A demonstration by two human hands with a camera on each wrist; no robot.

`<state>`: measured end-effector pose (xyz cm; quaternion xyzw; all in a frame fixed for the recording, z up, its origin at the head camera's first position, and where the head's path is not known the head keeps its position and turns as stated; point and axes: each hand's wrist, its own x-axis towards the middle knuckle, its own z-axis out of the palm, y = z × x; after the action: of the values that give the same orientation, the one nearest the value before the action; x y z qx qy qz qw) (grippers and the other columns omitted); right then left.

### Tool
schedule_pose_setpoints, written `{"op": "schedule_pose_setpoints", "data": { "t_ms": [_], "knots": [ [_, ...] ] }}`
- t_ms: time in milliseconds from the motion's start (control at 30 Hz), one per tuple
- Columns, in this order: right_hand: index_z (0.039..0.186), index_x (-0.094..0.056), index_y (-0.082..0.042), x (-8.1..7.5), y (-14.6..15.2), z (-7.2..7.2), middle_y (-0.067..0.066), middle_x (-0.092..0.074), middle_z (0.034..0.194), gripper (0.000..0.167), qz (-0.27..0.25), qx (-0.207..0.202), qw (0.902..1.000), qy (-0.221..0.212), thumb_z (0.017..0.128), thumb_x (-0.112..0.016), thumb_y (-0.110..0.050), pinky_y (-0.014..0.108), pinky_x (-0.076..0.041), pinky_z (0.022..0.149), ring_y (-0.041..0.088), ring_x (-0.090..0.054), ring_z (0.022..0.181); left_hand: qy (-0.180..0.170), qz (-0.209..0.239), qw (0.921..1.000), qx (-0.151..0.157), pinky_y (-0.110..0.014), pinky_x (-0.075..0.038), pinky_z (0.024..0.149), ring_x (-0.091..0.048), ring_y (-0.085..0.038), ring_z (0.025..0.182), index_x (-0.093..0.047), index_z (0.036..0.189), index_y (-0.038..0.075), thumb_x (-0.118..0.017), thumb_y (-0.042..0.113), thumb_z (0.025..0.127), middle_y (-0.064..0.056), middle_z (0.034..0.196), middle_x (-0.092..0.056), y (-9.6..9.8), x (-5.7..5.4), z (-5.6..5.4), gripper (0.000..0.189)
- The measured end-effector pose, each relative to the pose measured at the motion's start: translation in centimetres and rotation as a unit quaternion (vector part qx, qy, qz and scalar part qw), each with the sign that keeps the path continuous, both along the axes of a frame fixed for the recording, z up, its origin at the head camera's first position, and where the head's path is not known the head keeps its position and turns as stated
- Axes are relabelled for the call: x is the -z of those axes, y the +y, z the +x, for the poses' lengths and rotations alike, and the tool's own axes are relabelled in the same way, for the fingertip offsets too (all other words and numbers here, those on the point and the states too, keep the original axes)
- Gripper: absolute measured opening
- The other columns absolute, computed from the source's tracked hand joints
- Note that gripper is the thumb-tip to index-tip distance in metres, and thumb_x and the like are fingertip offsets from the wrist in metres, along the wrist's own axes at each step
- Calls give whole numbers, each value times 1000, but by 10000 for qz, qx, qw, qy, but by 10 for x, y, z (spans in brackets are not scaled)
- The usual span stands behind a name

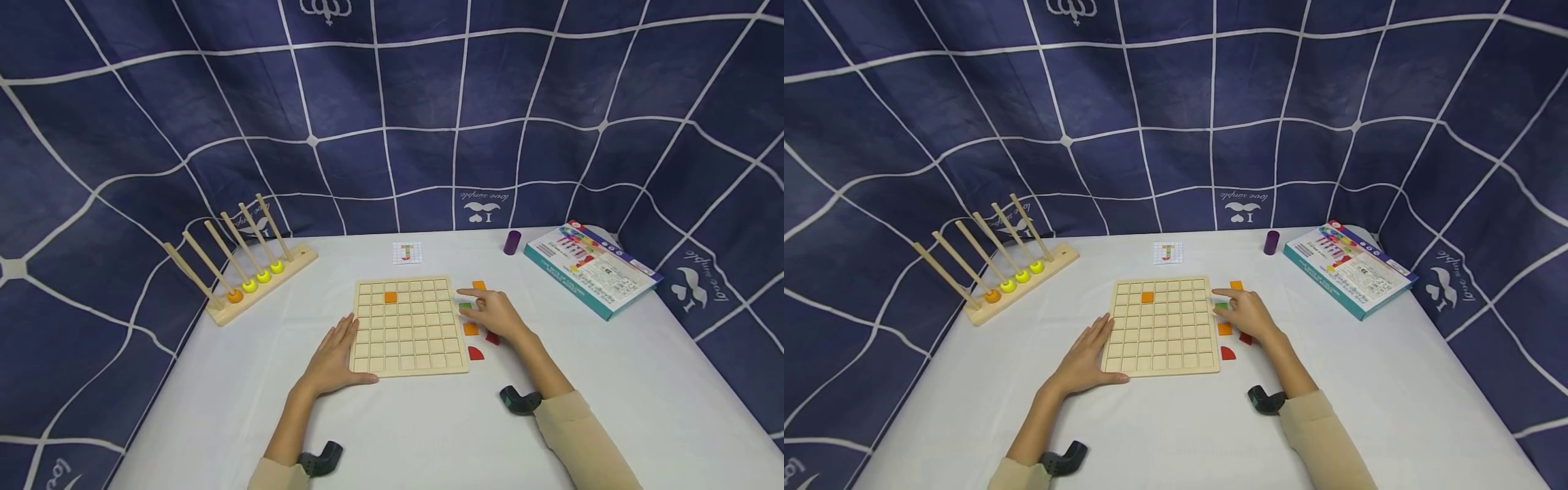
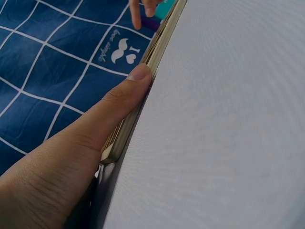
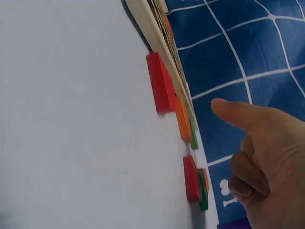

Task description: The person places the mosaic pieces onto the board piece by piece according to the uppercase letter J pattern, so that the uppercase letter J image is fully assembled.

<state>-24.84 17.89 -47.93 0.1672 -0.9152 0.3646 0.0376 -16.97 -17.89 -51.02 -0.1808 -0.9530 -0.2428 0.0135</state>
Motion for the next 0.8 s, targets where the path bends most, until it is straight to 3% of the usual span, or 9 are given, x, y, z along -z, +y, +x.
{"op": "schedule_pose_setpoints", "data": {
  "t_ms": [367, 567, 667, 800],
  "knots": [
    [111, -68, -7, 13, 17, -2, -4, -29, 49, 35, 469, 58, 9989, -63, 80, -72, -24, 27, -26, 48, 11, -24, 46, 77, -33, 10000, 8, -39, -7, 112, -9, -24, 140, -19, 146, 2, -60, 83, 54, -12, 153, -13, 1, 0, 1, 129],
    [105, -70, -8, 16, 19, -2, 8, -59, 69, 31, 566, 167, 9981, 178, 80, -73, -25, 34, -42, 66, 15, -42, 61, 61, 0, 10000, -4, -40, -8, 112, -9, -24, 140, -20, 146, 2, -60, 82, 53, -11, 153, -13, 3, 0, 1, 129],
    [103, -70, -9, 13, 16, -2, 6, -55, 60, 31, 520, 280, 9978, 316, 79, -74, -26, 33, -40, 56, 15, -41, 55, 46, -17, 10000, -13, -40, -8, 112, -9, -24, 140, -20, 146, 2, -60, 82, 53, -12, 153, -12, 2, 0, 1, 129],
    [104, -69, -10, 7, 3, -4, -4, -27, 47, 32, 411, 440, 9968, 516, 79, -74, -30, 28, -24, 43, 12, -24, 43, 81, 7, 10000, -9, -41, -8, 112, -10, -25, 140, -20, 145, 0, -62, 81, 54, -13, 152, -13, 1, -1, 1, 129]
  ]
}}
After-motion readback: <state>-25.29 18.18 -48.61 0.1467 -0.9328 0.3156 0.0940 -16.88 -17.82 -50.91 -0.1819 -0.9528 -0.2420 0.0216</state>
